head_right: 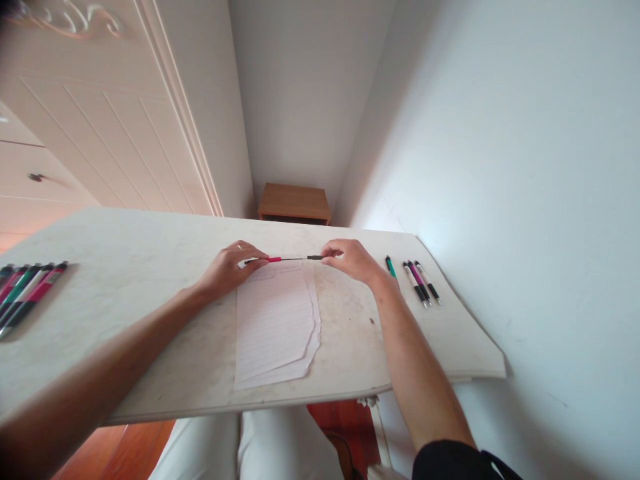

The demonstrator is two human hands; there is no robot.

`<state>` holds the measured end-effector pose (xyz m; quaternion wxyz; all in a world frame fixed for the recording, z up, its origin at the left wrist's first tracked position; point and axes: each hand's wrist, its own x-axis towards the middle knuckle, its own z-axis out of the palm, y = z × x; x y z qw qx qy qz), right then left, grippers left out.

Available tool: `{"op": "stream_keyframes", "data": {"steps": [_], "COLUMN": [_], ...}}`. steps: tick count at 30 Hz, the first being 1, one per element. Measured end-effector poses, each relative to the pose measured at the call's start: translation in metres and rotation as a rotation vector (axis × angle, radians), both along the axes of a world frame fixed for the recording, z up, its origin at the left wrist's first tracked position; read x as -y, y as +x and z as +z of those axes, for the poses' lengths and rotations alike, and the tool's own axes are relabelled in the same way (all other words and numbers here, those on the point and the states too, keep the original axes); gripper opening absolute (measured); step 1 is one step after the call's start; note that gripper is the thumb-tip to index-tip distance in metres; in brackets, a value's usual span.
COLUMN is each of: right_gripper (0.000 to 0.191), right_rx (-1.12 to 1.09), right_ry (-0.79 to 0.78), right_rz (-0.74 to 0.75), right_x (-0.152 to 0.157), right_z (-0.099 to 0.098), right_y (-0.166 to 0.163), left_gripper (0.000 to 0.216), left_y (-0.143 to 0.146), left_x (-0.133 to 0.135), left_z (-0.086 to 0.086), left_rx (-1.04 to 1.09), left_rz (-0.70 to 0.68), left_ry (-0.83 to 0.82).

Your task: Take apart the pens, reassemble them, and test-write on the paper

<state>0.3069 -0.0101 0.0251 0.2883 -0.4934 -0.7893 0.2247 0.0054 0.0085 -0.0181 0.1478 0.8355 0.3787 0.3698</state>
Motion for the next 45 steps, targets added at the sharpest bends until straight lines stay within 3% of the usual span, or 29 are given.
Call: {"op": "stream_keyframes", "data": {"steps": [18, 33, 45], "right_gripper": [0.008, 0.009, 0.008], "right_rx": [0.012, -0.010, -0.030], "right_ry": [0.028, 0.169, 0.252], "right_rz": [0.055, 0.161, 0.153], "right_x": [0.003, 0.004, 0.004], "right_z": [-0.001, -0.018, -0.022], "right_y": [-0.012, -0.041, -0.046], "left_gripper": [0.025, 0.021, 0.020], "left_y": [0.000, 0.003, 0.002], "left_x": [0.000, 0.001, 0.000], "left_z": [-0.001, -0.004, -0.004], "left_rx": [-0.006, 0.057, 0.068], "left_rz": [-0.015, -0.088, -0.100], "left_ry": [-0.002, 0.001, 0.010]}}
